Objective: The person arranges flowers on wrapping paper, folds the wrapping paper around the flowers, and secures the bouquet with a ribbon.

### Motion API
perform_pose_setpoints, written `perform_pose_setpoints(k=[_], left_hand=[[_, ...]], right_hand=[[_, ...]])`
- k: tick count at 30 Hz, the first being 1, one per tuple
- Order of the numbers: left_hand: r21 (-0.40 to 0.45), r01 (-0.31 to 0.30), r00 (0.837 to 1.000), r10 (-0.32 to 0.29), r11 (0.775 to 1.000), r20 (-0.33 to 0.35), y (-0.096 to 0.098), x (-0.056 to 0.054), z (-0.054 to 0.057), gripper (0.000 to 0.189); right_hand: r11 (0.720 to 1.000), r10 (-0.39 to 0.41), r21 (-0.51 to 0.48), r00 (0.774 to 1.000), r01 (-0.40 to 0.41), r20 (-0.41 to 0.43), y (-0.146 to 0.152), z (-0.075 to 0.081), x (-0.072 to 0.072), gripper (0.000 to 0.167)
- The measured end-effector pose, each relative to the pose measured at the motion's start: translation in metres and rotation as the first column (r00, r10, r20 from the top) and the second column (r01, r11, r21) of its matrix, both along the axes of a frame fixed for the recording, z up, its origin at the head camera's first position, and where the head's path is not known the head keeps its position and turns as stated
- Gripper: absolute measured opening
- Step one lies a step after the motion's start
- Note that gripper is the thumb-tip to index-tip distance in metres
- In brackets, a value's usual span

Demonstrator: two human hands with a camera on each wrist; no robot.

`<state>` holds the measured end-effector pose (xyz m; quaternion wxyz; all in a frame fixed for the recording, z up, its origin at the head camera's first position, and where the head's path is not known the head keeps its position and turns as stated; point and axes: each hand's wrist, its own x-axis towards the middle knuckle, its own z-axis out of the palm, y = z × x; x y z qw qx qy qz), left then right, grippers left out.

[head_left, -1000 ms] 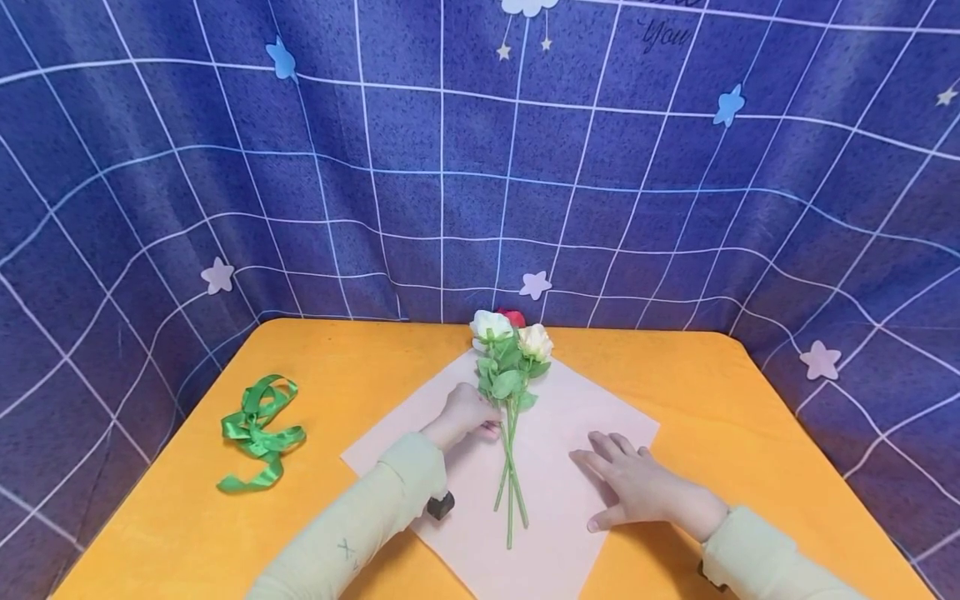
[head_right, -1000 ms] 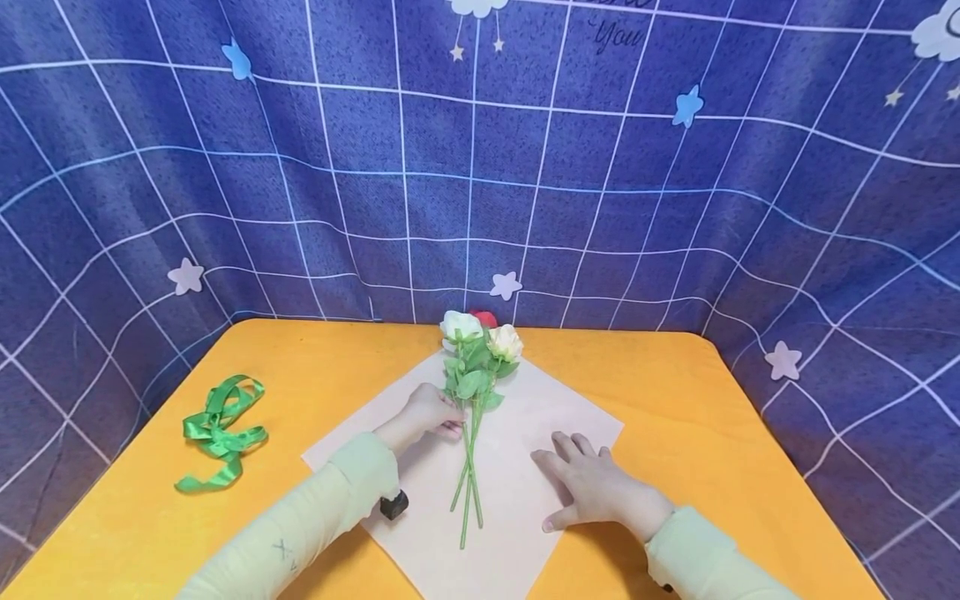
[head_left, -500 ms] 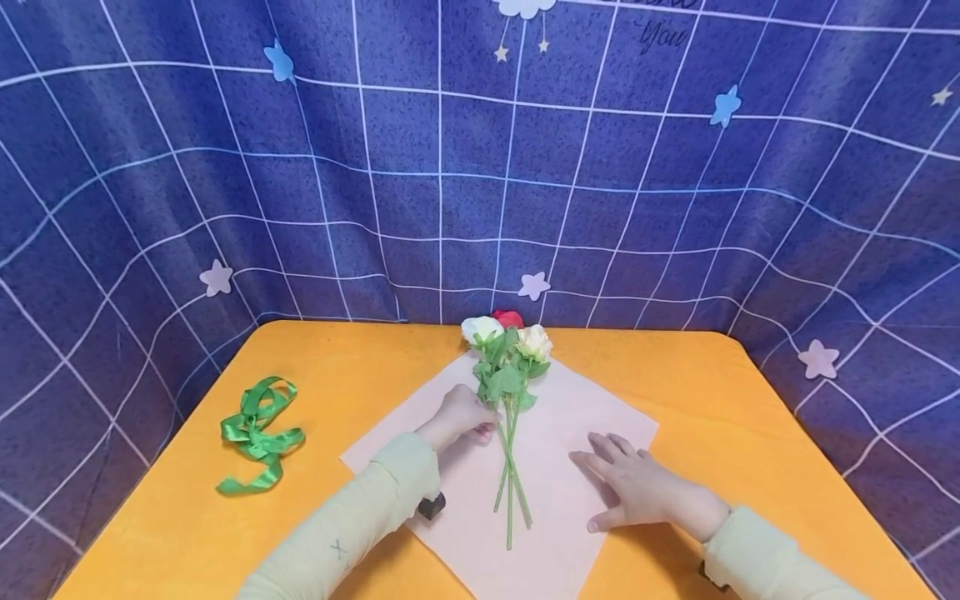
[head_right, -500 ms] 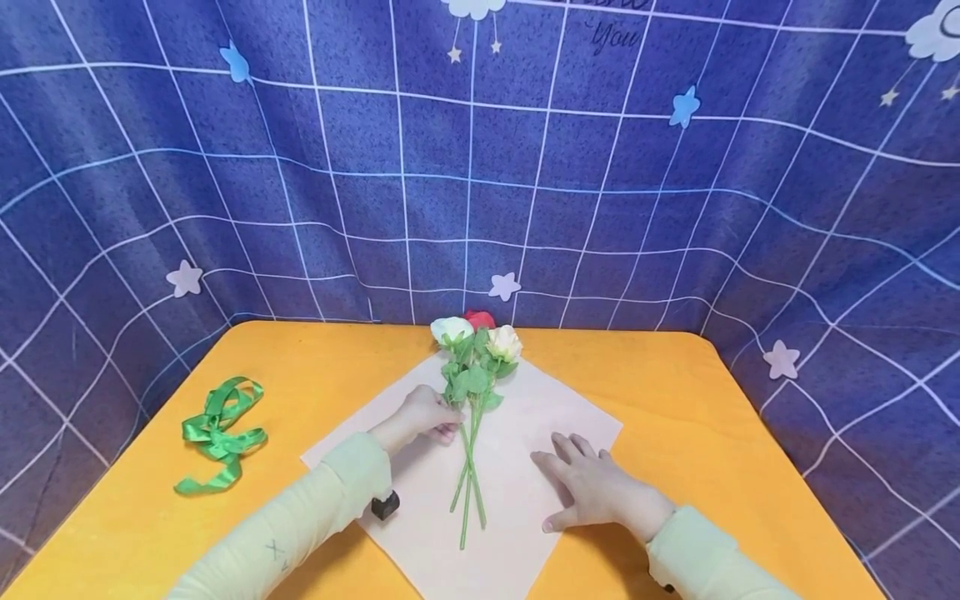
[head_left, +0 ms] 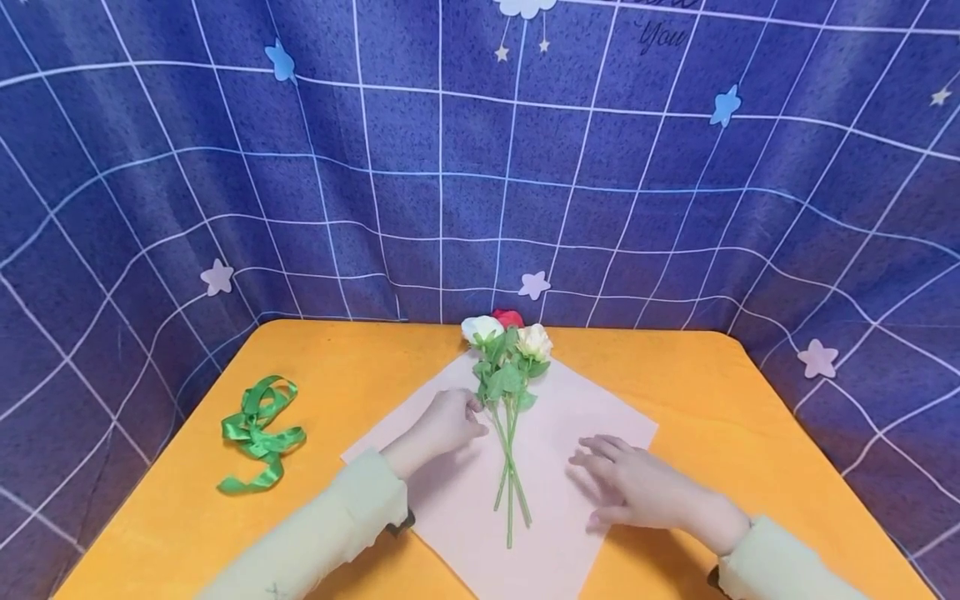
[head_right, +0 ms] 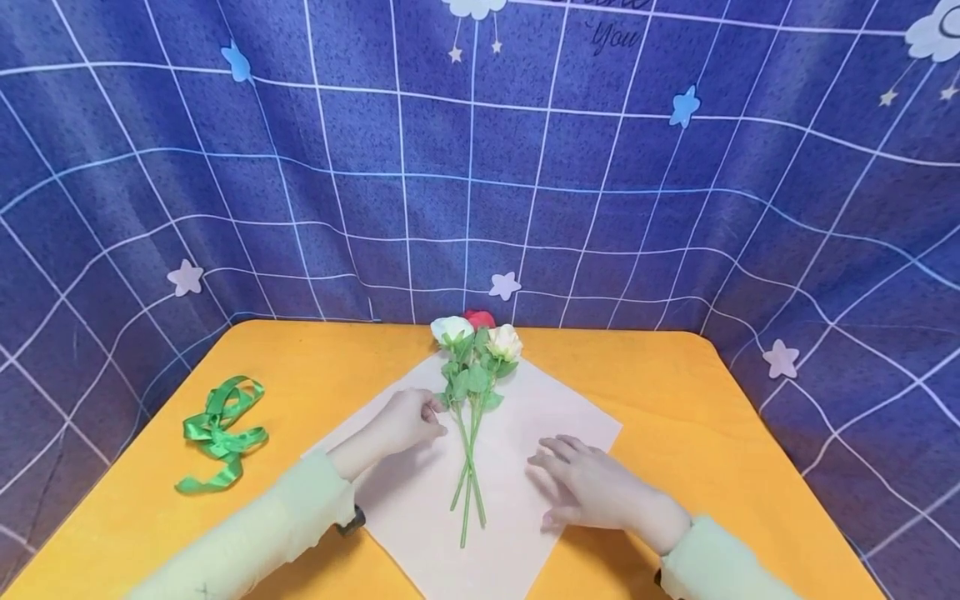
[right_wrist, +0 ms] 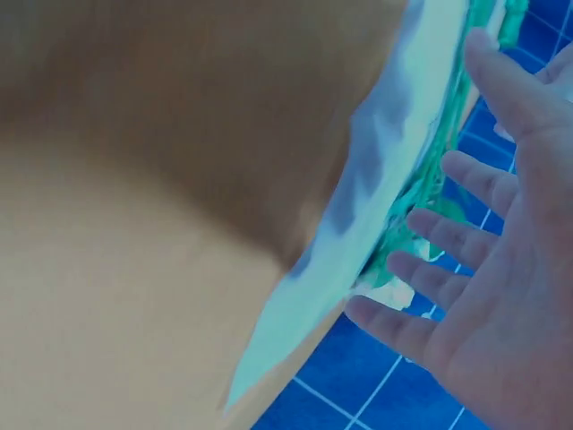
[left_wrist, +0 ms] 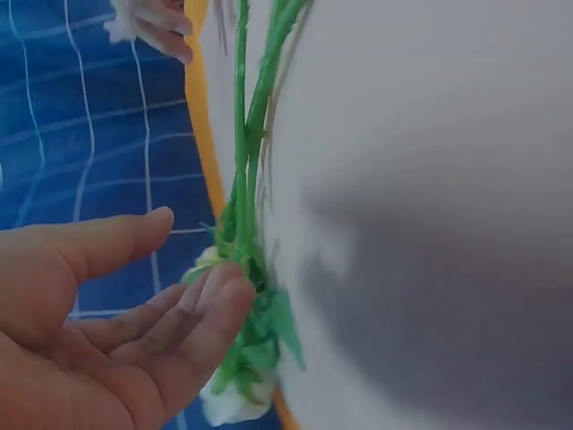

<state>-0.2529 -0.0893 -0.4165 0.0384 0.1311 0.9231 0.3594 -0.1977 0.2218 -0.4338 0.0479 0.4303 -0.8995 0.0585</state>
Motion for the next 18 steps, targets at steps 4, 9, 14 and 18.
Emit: perform_pose_setpoints(k=[4, 9, 14, 18], left_hand=[[-0.106, 0.088, 0.986, -0.101, 0.99, -0.131, -0.007, 0.02, 0.004, 0.042], [-0.272, 0.176, 0.953, -0.233, 0.946, -0.195, -0.015, 0.045, 0.0, 0.053], [-0.428, 0.261, 0.905, -0.373, 0.866, -0.204, -0.022, 0.07, -0.008, 0.061], [-0.508, 0.334, 0.843, -0.493, 0.794, -0.215, -0.027, 0.088, -0.013, 0.059]], right_hand=[[0.997, 0.06, -0.054, 0.997, -0.063, -0.043, -0.005, -0.002, 0.013, 0.067], [0.98, 0.161, -0.117, 0.987, -0.158, 0.012, -0.012, -0.008, 0.03, 0.063], [0.967, 0.246, -0.073, 0.969, -0.242, 0.035, -0.016, -0.011, 0.04, 0.065], [0.964, 0.267, 0.007, 0.964, -0.267, -0.006, -0.018, -0.011, 0.042, 0.065]])
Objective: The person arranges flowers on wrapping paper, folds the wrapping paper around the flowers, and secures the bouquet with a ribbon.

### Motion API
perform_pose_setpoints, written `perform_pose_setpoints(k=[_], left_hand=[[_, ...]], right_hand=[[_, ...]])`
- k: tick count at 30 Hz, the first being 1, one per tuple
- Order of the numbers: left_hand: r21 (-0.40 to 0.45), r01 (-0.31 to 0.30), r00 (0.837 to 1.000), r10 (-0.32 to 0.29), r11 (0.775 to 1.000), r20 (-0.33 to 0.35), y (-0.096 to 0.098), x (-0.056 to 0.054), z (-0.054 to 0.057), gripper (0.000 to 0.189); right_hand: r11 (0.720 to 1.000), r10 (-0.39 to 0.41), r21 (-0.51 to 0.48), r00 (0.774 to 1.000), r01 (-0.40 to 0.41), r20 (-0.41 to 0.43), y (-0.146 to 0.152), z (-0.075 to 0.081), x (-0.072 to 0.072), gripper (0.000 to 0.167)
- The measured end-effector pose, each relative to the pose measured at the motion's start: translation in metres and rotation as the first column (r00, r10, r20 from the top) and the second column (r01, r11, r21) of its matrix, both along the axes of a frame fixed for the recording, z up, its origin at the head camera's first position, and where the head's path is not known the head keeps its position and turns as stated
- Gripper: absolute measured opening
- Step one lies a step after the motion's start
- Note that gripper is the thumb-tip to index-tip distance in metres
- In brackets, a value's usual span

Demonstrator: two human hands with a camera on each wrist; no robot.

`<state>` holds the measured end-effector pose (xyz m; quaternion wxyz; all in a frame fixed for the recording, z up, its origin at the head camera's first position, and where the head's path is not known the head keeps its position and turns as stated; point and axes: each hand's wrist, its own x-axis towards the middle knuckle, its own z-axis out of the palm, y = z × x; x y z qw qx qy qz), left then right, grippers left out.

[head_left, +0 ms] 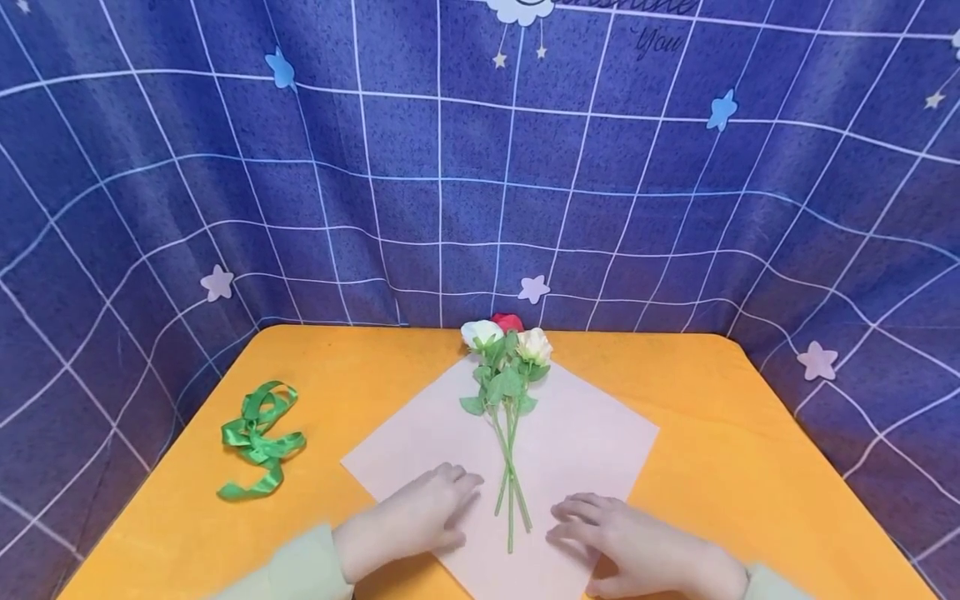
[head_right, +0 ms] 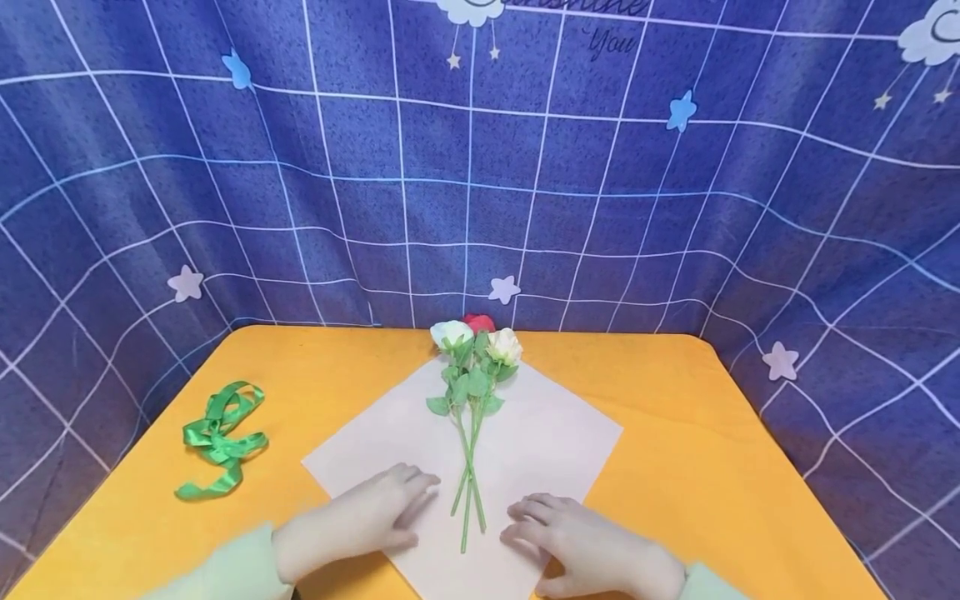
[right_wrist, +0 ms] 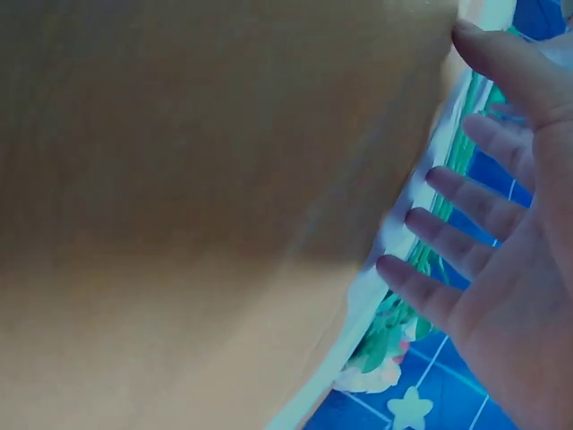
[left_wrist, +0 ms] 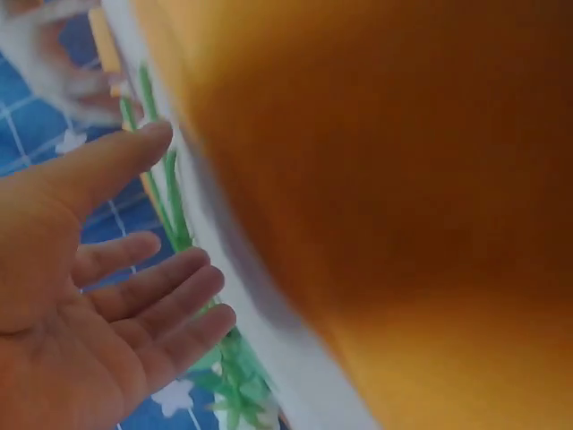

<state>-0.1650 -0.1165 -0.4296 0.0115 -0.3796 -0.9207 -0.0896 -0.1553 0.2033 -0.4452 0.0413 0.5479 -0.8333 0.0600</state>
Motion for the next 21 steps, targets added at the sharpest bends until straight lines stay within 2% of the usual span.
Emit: perform_pose_setpoints(k=[2, 4, 7, 10, 12, 13, 17, 21], left_hand=[[-0.024, 0.079, 0.996, -0.08, 0.997, -0.041, -0.002, 0.007, -0.003, 0.055], [-0.036, 0.173, 0.982, -0.175, 0.984, -0.069, -0.003, 0.013, -0.005, 0.054], [-0.072, 0.321, 0.941, -0.326, 0.944, -0.087, -0.003, 0.019, -0.007, 0.05], [-0.101, 0.414, 0.903, -0.422, 0.905, -0.081, -0.002, 0.022, -0.007, 0.041], [-0.123, 0.432, 0.892, -0.444, 0.893, -0.089, 0.0, 0.024, -0.008, 0.035], [-0.133, 0.431, 0.892, -0.444, 0.892, -0.087, 0.001, 0.025, -0.009, 0.034], [-0.174, 0.4, 0.901, -0.42, 0.9, -0.105, 0.006, 0.029, -0.011, 0.031], [-0.187, 0.352, 0.906, -0.384, 0.917, -0.177, 0.01, 0.033, -0.013, 0.024]], right_hand=[[1.0, 0.014, 0.022, 0.999, -0.013, -0.034, -0.001, 0.0, 0.0, 0.061], [0.998, 0.045, 0.036, 0.996, -0.042, -0.072, -0.002, 0.001, 0.001, 0.057], [0.995, 0.1, 0.032, 0.987, -0.096, -0.13, -0.006, 0.001, 0.002, 0.045], [0.99, 0.138, 0.018, 0.977, -0.137, -0.162, -0.01, 0.0, 0.004, 0.036], [0.99, 0.144, 0.008, 0.977, -0.144, -0.157, -0.012, -0.001, 0.005, 0.033], [0.989, 0.147, 0.003, 0.976, -0.148, -0.159, -0.013, -0.002, 0.005, 0.032], [0.989, 0.136, -0.039, 0.98, -0.143, -0.143, -0.014, -0.003, 0.003, 0.027], [0.977, 0.118, -0.164, 0.986, -0.136, -0.119, -0.017, -0.004, -0.002, 0.02]])
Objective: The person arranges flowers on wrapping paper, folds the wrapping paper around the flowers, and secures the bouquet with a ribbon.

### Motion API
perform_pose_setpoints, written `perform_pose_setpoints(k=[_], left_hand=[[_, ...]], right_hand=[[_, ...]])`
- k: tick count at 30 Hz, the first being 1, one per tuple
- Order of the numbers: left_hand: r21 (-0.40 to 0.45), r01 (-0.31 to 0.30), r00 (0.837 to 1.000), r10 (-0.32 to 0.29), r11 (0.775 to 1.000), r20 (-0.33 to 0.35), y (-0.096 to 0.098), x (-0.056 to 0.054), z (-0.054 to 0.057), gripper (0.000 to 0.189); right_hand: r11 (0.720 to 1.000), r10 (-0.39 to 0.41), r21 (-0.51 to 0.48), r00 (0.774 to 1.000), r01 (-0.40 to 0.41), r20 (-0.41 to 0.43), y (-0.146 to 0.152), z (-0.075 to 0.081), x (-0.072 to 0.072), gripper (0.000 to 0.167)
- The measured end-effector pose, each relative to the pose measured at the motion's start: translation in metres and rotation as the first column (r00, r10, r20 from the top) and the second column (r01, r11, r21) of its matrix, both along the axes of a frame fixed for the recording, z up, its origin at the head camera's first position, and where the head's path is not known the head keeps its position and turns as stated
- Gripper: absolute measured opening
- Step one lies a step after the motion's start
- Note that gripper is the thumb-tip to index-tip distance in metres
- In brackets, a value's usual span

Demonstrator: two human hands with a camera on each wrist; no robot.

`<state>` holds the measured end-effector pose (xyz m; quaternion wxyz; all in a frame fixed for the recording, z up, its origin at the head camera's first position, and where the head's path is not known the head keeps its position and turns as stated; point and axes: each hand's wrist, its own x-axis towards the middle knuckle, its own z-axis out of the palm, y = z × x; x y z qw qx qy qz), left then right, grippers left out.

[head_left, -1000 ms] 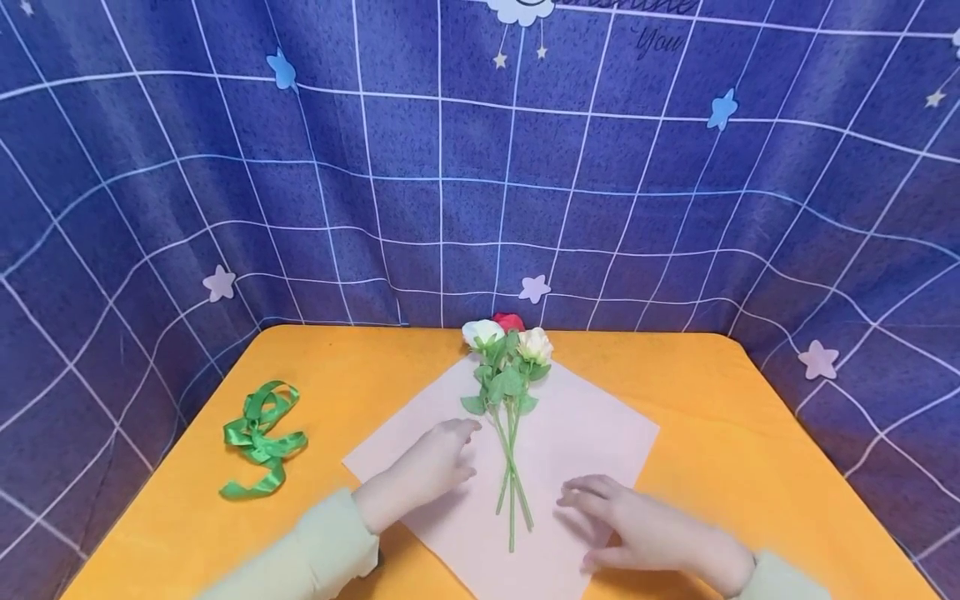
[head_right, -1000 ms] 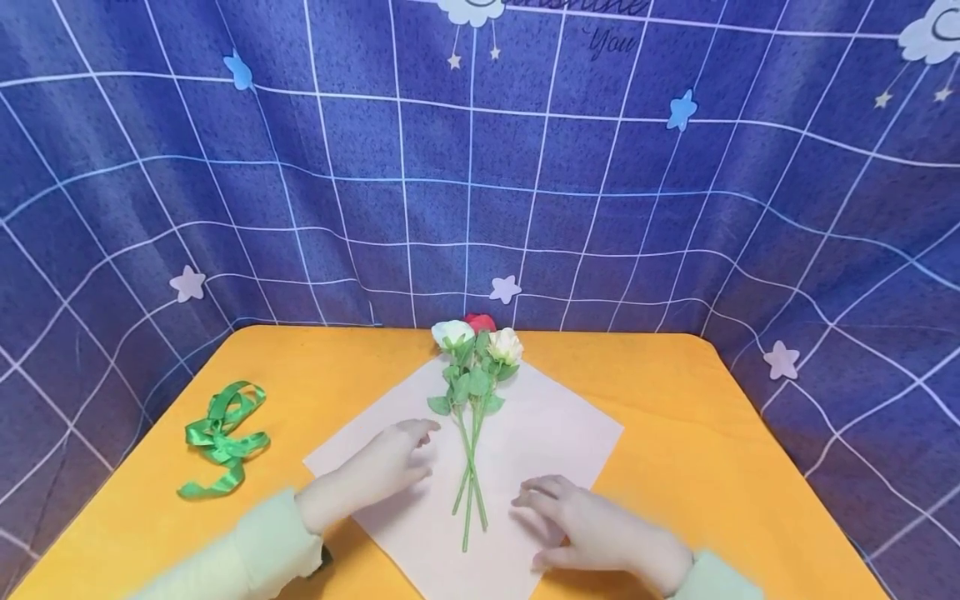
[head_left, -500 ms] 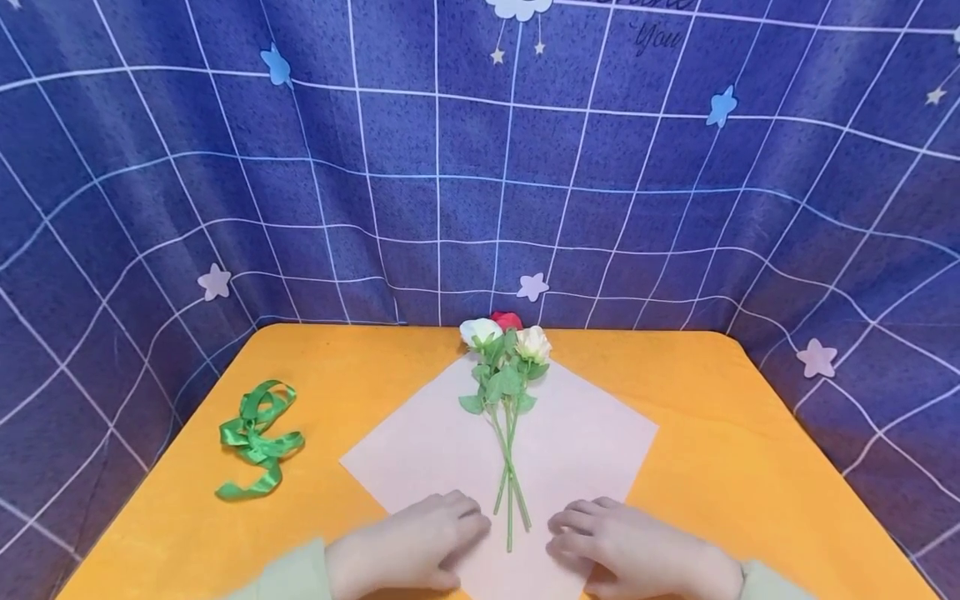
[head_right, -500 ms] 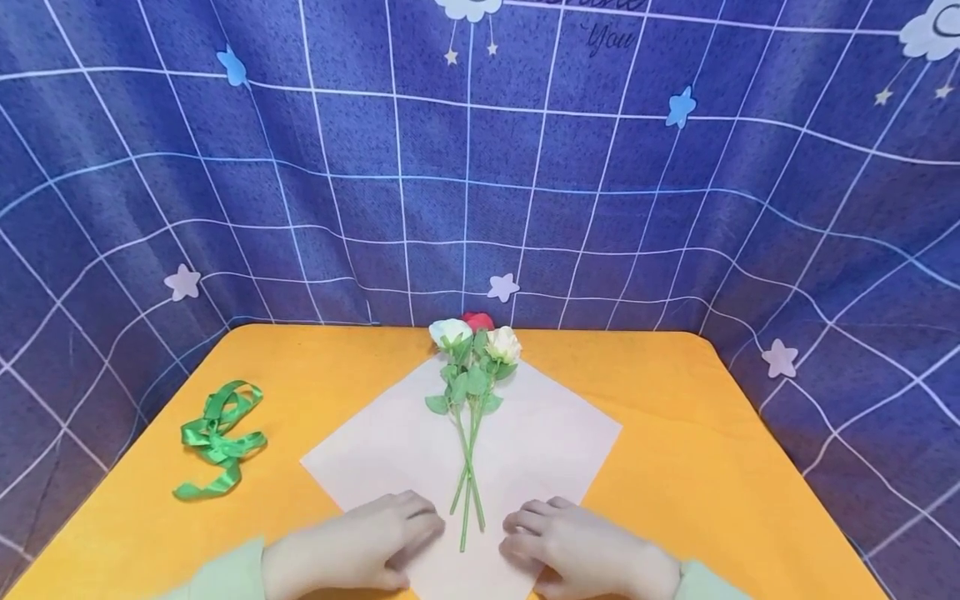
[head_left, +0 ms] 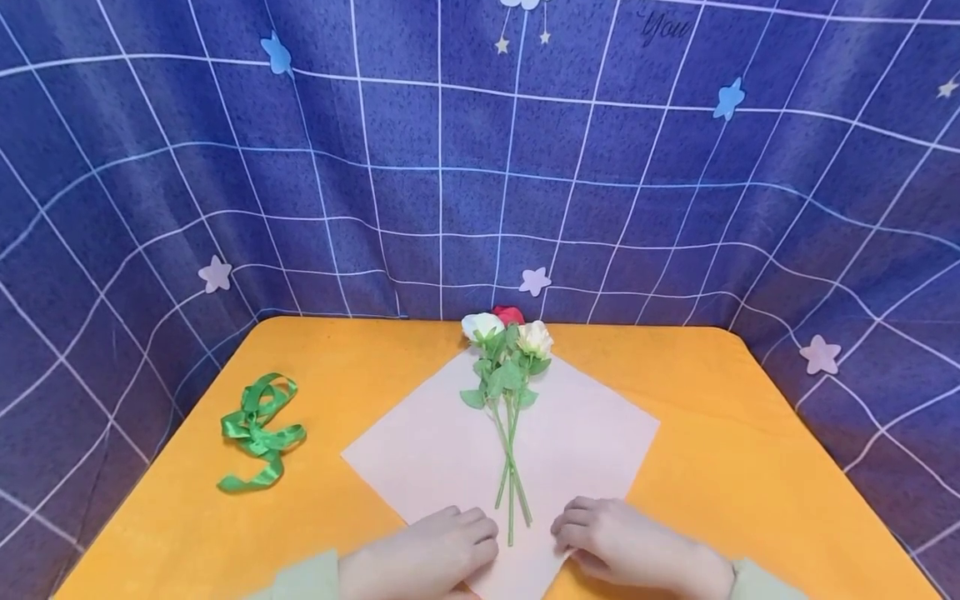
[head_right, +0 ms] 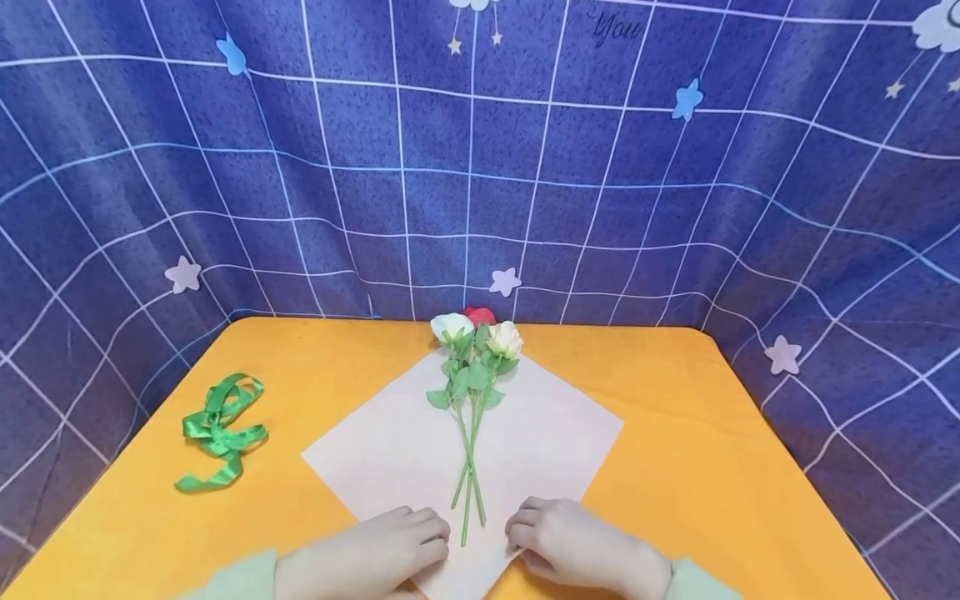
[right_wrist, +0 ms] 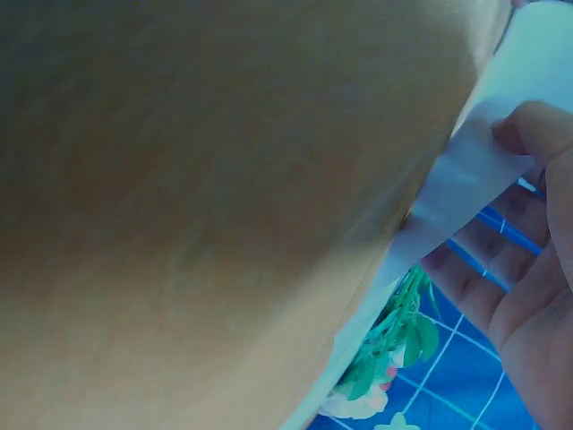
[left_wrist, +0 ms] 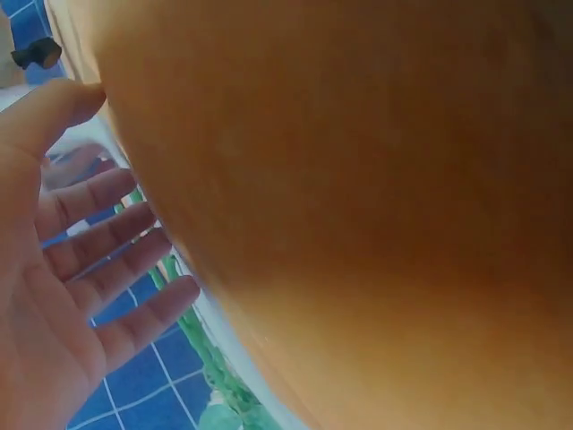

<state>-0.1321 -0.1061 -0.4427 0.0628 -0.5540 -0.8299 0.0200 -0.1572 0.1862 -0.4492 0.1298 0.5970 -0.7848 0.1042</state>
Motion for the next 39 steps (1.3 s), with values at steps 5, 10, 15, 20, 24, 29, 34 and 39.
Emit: perform_pose_setpoints(k=[5, 10, 15, 20, 24, 29, 34, 39], left_hand=[[0.099, -0.046, 0.999, 0.046, 0.994, 0.002, 0.004, 0.001, -0.001, 0.015], [0.213, -0.237, 0.958, 0.193, 0.948, 0.211, 0.006, -0.002, -0.001, 0.023], [0.218, -0.47, 0.831, 0.345, 0.856, 0.437, 0.007, -0.01, -0.001, 0.027], [0.185, -0.589, 0.734, 0.425, 0.787, 0.529, 0.011, -0.018, -0.003, 0.028], [0.119, -0.641, 0.683, 0.493, 0.758, 0.538, 0.014, -0.021, -0.005, 0.026], [0.037, -0.657, 0.67, 0.562, 0.753, 0.485, 0.017, -0.023, -0.003, 0.02], [-0.004, -0.629, 0.743, 0.603, 0.777, 0.291, 0.017, -0.023, -0.001, 0.021], [0.037, -0.409, 0.91, 0.41, 0.912, -0.066, 0.014, -0.019, -0.005, 0.022]], right_hand=[[0.989, -0.034, -0.141, 0.992, 0.052, 0.122, -0.002, -0.002, -0.006, 0.007], [0.972, -0.153, -0.146, 0.967, 0.185, 0.206, -0.002, -0.002, -0.008, 0.023], [0.947, -0.249, -0.116, 0.91, 0.301, 0.332, -0.002, -0.003, -0.009, 0.036], [0.913, -0.337, -0.069, 0.837, 0.403, 0.432, -0.005, -0.008, -0.012, 0.036], [0.896, -0.379, -0.04, 0.809, 0.442, 0.449, -0.007, -0.011, -0.014, 0.024], [0.881, -0.418, -0.026, 0.802, 0.473, 0.426, -0.011, -0.012, -0.015, 0.029], [0.908, -0.372, -0.106, 0.896, 0.406, 0.241, -0.015, -0.014, -0.015, 0.033], [0.967, -0.212, -0.149, 0.977, 0.208, -0.013, -0.021, -0.014, -0.01, 0.029]])
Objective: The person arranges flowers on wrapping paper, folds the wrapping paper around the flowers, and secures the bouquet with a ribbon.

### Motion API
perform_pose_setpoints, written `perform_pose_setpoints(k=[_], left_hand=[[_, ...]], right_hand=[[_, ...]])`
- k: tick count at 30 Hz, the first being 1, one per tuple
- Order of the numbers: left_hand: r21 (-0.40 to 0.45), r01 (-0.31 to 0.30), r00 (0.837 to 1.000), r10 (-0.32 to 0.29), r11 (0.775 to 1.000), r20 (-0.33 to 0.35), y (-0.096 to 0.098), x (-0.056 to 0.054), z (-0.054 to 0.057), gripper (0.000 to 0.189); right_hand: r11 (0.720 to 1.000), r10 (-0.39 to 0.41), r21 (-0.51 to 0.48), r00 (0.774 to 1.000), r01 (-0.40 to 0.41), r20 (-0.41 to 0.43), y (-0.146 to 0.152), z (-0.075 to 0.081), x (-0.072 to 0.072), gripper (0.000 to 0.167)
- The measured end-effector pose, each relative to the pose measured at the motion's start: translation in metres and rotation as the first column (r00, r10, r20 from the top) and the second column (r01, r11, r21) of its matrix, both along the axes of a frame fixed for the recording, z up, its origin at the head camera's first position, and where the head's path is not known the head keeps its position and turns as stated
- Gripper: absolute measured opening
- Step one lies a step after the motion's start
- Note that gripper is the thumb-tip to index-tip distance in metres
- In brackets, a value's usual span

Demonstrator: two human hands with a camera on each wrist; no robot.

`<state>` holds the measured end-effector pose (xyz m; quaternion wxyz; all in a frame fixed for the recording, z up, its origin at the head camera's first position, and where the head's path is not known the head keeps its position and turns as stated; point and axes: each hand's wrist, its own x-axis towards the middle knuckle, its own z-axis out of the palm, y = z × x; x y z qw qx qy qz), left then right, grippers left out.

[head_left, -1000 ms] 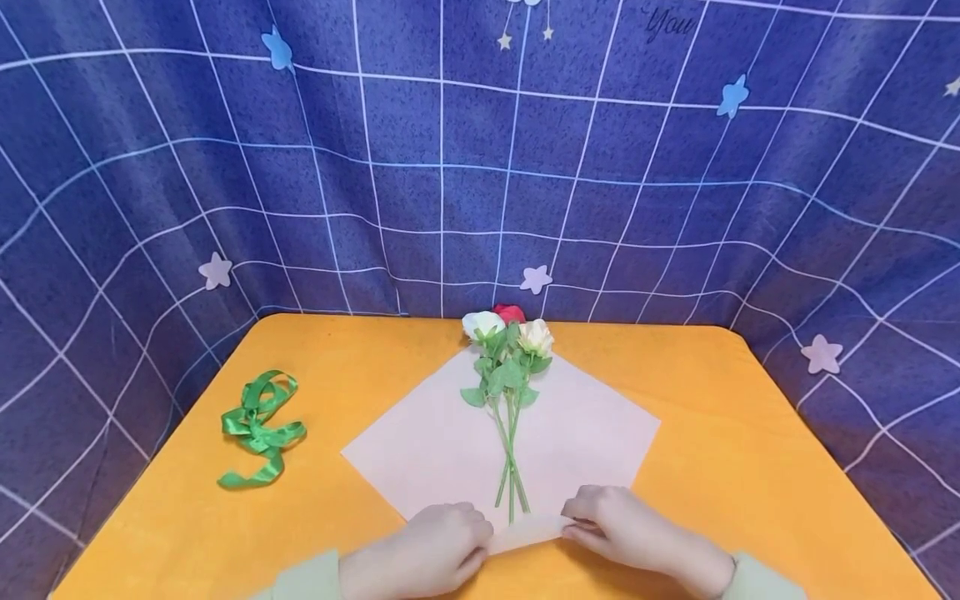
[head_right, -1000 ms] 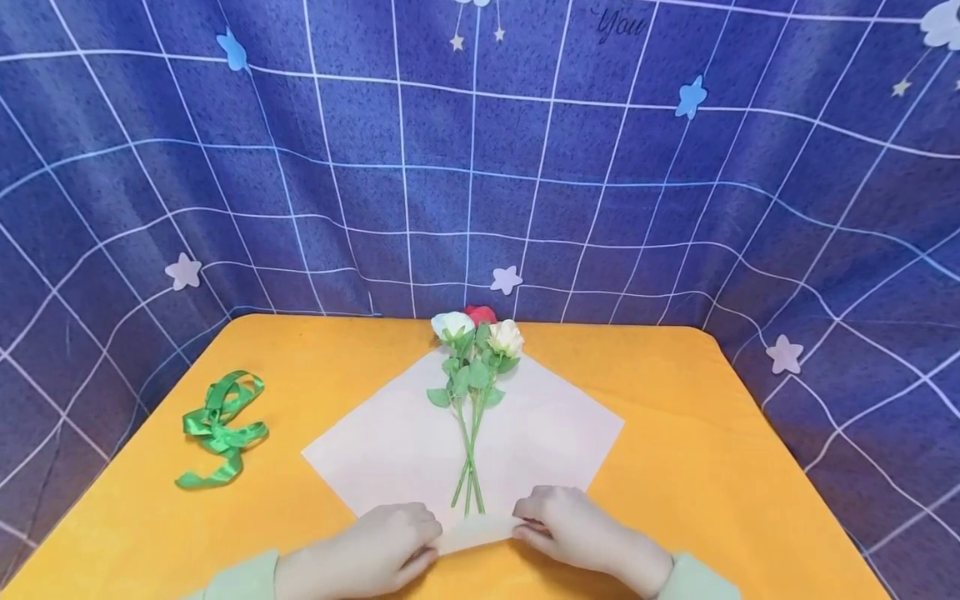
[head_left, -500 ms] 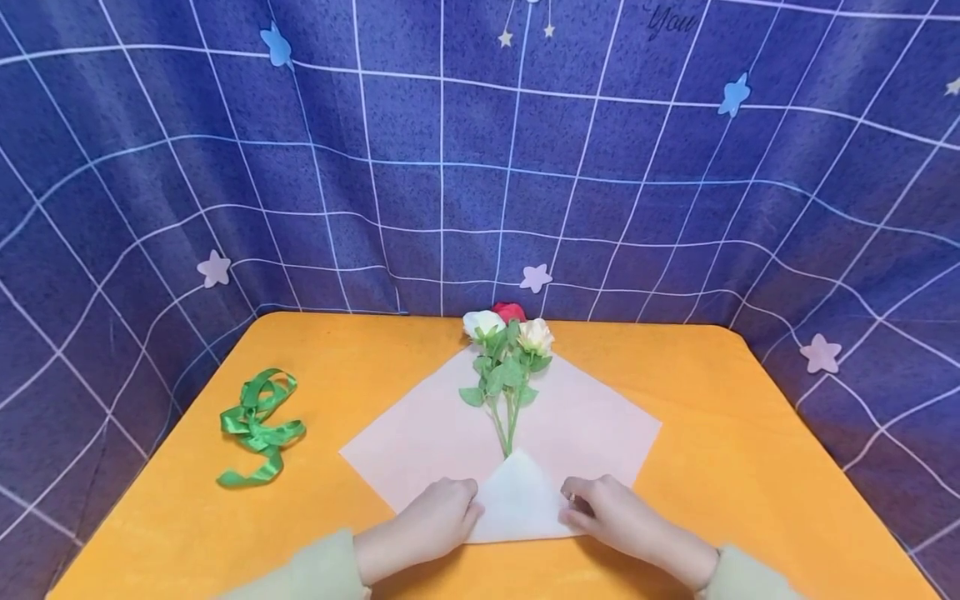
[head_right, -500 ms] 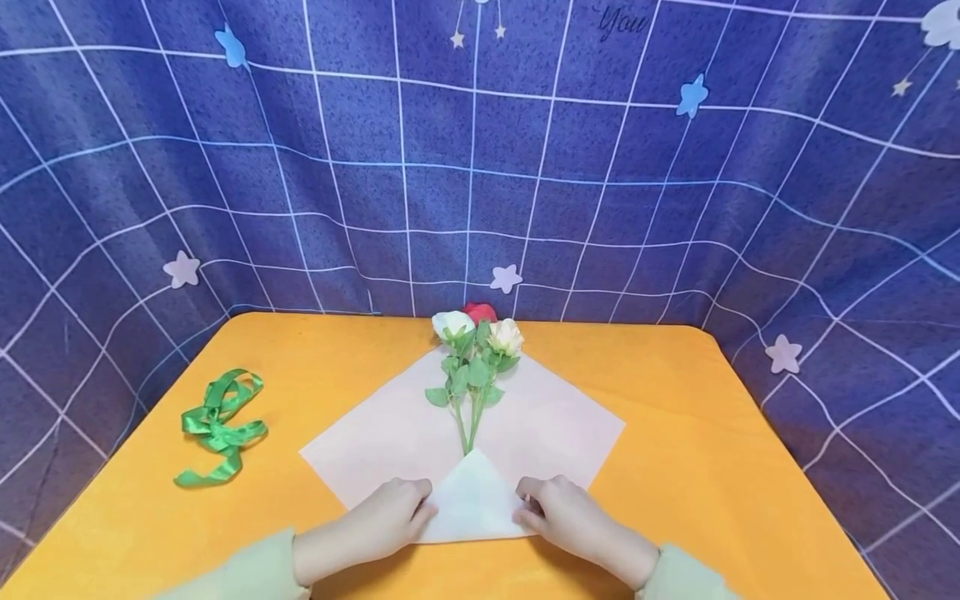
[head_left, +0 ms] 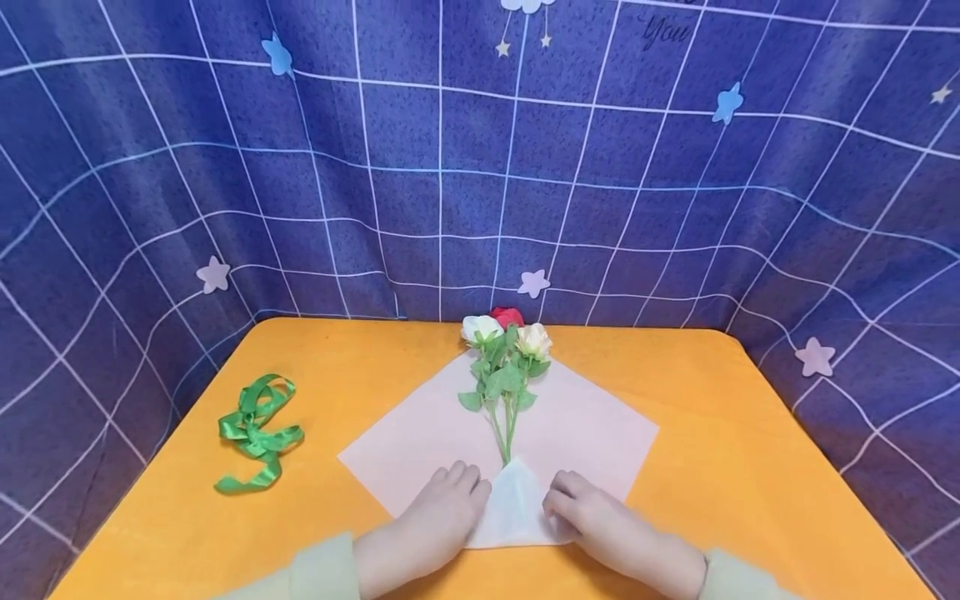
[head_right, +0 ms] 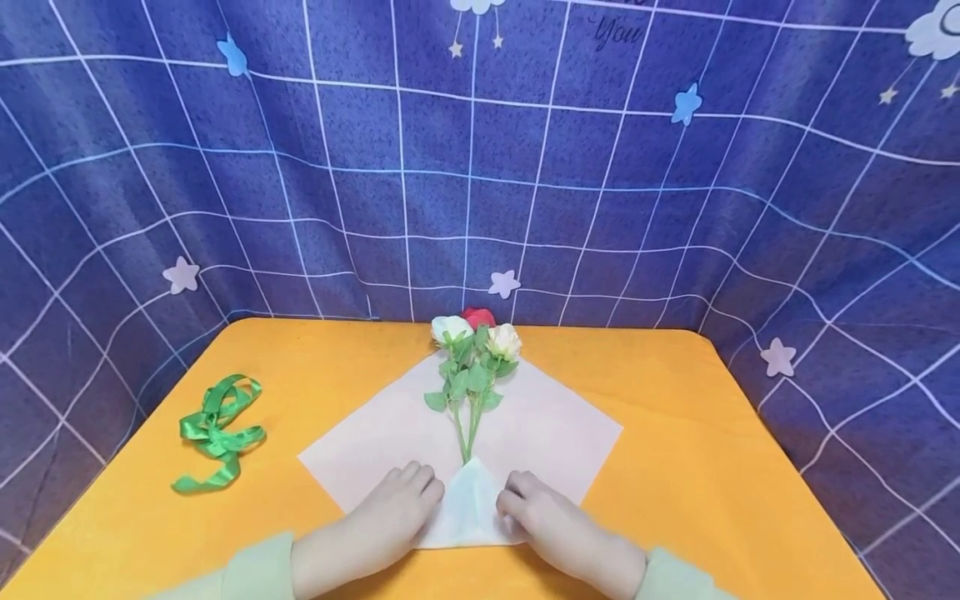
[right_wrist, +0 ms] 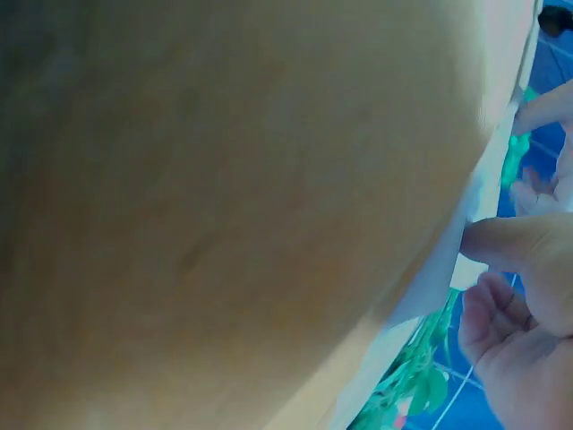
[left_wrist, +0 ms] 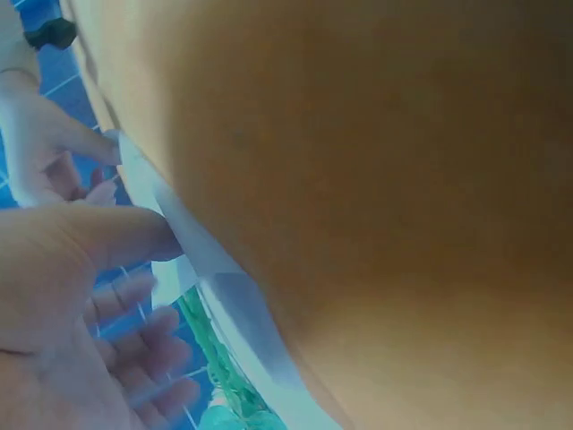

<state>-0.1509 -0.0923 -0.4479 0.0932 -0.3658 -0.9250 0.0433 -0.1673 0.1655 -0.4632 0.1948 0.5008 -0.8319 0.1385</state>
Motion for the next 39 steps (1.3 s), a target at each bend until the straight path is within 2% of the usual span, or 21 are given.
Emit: perform_pose_setpoints(k=[2, 4, 6, 8, 10, 11, 13, 15, 17, 19, 22, 24, 26, 29, 32, 35, 37, 39], left_hand=[[-0.041, 0.131, 0.988, -0.134, 0.991, -0.072, -0.002, 0.003, -0.002, 0.022], [-0.063, 0.247, 0.968, -0.25, 0.967, -0.039, -0.006, 0.006, -0.004, 0.033], [-0.079, 0.318, 0.948, -0.314, 0.945, 0.059, -0.01, 0.008, -0.004, 0.05], [-0.078, 0.357, 0.925, -0.341, 0.931, 0.166, -0.014, 0.009, -0.003, 0.068], [-0.089, 0.372, 0.912, -0.347, 0.924, 0.217, -0.018, 0.01, -0.002, 0.079], [-0.094, 0.377, 0.908, -0.348, 0.921, 0.234, -0.019, 0.011, -0.002, 0.08], [-0.11, 0.397, 0.904, -0.367, 0.911, 0.221, -0.022, 0.012, -0.003, 0.078], [-0.124, 0.406, 0.901, -0.375, 0.905, 0.217, -0.025, 0.013, -0.005, 0.077], [-0.118, 0.407, 0.898, -0.373, 0.906, 0.234, -0.028, 0.014, -0.007, 0.076], [-0.112, 0.404, 0.898, -0.37, 0.908, 0.239, -0.032, 0.016, -0.009, 0.075], [-0.136, 0.402, 0.91, -0.378, 0.906, 0.174, -0.038, 0.02, -0.012, 0.072], [-0.182, 0.401, 0.916, -0.391, 0.898, 0.091, -0.042, 0.022, -0.013, 0.069], [-0.236, 0.4, 0.913, -0.407, 0.885, 0.023, -0.047, 0.024, -0.013, 0.067], [-0.308, 0.41, 0.9, -0.436, 0.859, -0.018, -0.054, 0.025, -0.008, 0.066], [-0.341, 0.436, 0.89, -0.456, 0.833, 0.023, -0.061, 0.025, 0.0, 0.065], [-0.319, 0.458, 0.883, -0.465, 0.83, 0.058, -0.065, 0.023, 0.007, 0.059], [-0.259, 0.472, 0.879, -0.474, 0.843, 0.06, -0.065, 0.022, 0.009, 0.047], [-0.175, 0.488, 0.872, -0.489, 0.855, 0.041, -0.064, 0.019, 0.01, 0.029]], right_hand=[[0.997, 0.054, 0.065, 0.998, -0.053, -0.025, -0.001, 0.001, 0.003, 0.027], [0.984, 0.105, 0.146, 0.994, -0.104, 0.004, -0.001, 0.003, 0.006, 0.03], [0.963, 0.129, 0.227, 0.988, -0.145, 0.085, 0.0, 0.005, 0.009, 0.038], [0.938, 0.137, 0.299, 0.98, -0.175, 0.142, 0.003, 0.007, 0.013, 0.044], [0.915, 0.149, 0.355, 0.978, -0.193, 0.149, 0.006, 0.007, 0.015, 0.05], [0.904, 0.16, 0.381, 0.98, -0.194, 0.12, 0.007, 0.006, 0.016, 0.051], [0.889, 0.191, 0.419, 0.981, -0.184, 0.028, 0.011, 0.003, 0.017, 0.053], [0.883, 0.21, 0.432, 0.978, -0.181, -0.019, 0.013, 0.001, 0.017, 0.053], [0.879, 0.215, 0.439, 0.976, -0.185, -0.019, 0.015, -0.001, 0.017, 0.055], [0.873, 0.21, 0.447, 0.978, -0.194, 0.015, 0.017, -0.002, 0.017, 0.062], [0.862, 0.205, 0.464, 0.978, -0.202, 0.046, 0.023, -0.001, 0.016, 0.068], [0.858, 0.207, 0.473, 0.978, -0.199, 0.037, 0.028, -0.001, 0.016, 0.069], [0.86, 0.209, 0.47, 0.978, -0.198, 0.029, 0.035, 0.0, 0.017, 0.068], [0.868, 0.198, 0.457, 0.979, -0.195, 0.042, 0.045, 0.003, 0.018, 0.068], [0.873, 0.179, 0.445, 0.98, -0.197, 0.082, 0.057, 0.005, 0.018, 0.068], [0.881, 0.18, 0.418, 0.974, -0.22, 0.134, 0.067, 0.008, 0.016, 0.063], [0.888, 0.208, 0.39, 0.968, -0.246, 0.137, 0.071, 0.01, 0.013, 0.052], [0.893, 0.241, 0.366, 0.965, -0.263, 0.107, 0.073, 0.012, 0.009, 0.051]])
